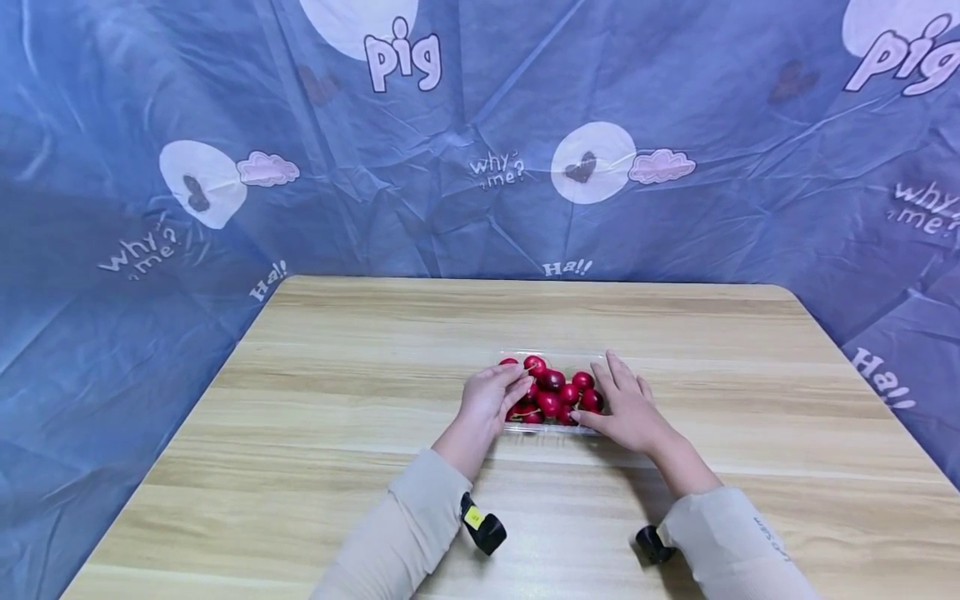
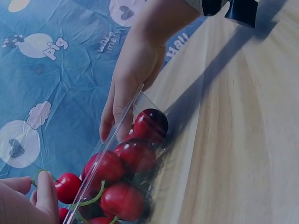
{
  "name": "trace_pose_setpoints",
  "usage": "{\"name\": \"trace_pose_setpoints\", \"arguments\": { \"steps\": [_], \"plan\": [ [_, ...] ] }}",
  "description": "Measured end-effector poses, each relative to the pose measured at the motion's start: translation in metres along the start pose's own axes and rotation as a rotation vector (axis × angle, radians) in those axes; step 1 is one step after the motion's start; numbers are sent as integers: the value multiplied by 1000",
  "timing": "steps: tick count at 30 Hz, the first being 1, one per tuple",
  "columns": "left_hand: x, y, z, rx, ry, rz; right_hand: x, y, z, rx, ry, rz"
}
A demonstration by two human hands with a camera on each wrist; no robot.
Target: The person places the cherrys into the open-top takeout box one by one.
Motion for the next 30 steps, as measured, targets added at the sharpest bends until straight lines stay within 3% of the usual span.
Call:
{"name": "trace_pose_setpoints", "arguments": {
  "steps": [13,21,30],
  "plan": [
    [2,9,5,-81,191,-6,1,-2,-1,-2,0,-4],
    [1,7,8,-139,228,-33,2,-4,-3,3,9,-10],
    [-6,2,18,-128,266,-64,1,-2,-5,-6,19,-12]
  ]
}}
Point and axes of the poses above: each hand's wrist, its own y-axis towards the middle knuckle, its own x-axis out of the palm, z = x × y, the point moved 4 cm from there along y, towards the middle knuckle, and after that the axes turned 14 degrees about -z, right-handed, at the moved point
